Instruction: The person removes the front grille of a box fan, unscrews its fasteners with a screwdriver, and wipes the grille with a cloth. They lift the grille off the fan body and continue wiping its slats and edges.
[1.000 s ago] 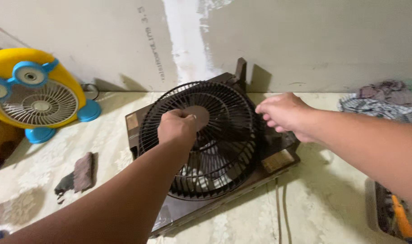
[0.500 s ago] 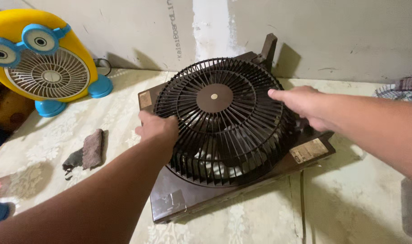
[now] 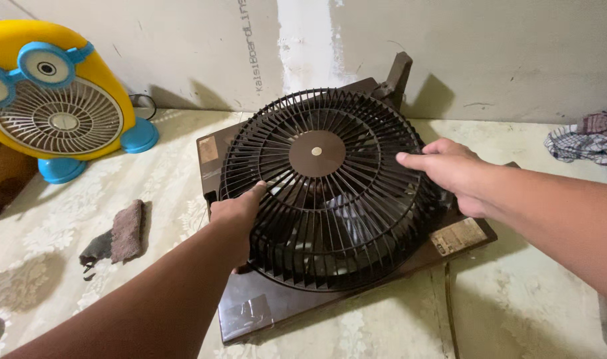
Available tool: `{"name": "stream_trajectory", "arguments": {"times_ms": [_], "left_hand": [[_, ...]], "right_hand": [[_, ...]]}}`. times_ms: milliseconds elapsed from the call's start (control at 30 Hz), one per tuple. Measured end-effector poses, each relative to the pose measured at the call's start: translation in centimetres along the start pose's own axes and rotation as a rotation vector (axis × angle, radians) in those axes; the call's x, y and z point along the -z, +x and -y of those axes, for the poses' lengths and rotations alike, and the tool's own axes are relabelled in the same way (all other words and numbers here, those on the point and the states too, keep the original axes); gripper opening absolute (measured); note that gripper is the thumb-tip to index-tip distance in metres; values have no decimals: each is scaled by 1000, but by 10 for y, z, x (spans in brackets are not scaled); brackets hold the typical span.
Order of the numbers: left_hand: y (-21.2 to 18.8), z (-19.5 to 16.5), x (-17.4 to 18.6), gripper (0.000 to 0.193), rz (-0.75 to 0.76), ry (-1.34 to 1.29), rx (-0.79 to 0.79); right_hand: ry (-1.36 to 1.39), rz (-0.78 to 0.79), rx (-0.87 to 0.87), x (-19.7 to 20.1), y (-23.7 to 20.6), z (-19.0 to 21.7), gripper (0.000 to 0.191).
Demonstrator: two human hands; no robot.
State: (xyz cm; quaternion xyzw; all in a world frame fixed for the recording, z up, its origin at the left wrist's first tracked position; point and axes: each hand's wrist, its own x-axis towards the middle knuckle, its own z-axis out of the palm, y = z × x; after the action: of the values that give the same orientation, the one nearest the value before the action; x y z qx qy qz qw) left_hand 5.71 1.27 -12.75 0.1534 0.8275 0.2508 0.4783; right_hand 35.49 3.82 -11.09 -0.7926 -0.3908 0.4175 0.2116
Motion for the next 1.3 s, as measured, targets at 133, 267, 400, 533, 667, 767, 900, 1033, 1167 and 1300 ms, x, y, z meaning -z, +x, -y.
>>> {"name": "stream_trajectory", "arguments": {"times_ms": [133,267,400,533,667,767,900,1033,1167,1300], "left_hand": [[-11,8,9,87,56,-126,-73],[-11,8,14,75,37,-21,-199],[-11,6,12,71,50,-90,-184],[-14,7,11,74,44,-125,-220],[-16,6,12,76,63,-126,-167],[-17,7,11,79,39,-131,-241],[-16,6,13,81,-26,-33,-254],[-16,7,14,80,-26,-47,-249],[-19,10,15,78,25,-223,-256],[-22,10,23,78,105,-286,-206]], "right_hand": [[277,6,-21,-3,3,-13,41],[218,9,-78,-1,8,-16,27],[276,26,-71,-2,13,-22,26],[349,25,-74,-2,20,-25,25],[277,-15,-64,-2,28,-29,23],[320,21,-69,1,33,-32,21],[348,61,-62,2,32,-34,20],[363,86,-100,3,28,-31,20],[391,118,-65,14,22,-24,22],[380,101,-78,16,14,-18,20]]}}
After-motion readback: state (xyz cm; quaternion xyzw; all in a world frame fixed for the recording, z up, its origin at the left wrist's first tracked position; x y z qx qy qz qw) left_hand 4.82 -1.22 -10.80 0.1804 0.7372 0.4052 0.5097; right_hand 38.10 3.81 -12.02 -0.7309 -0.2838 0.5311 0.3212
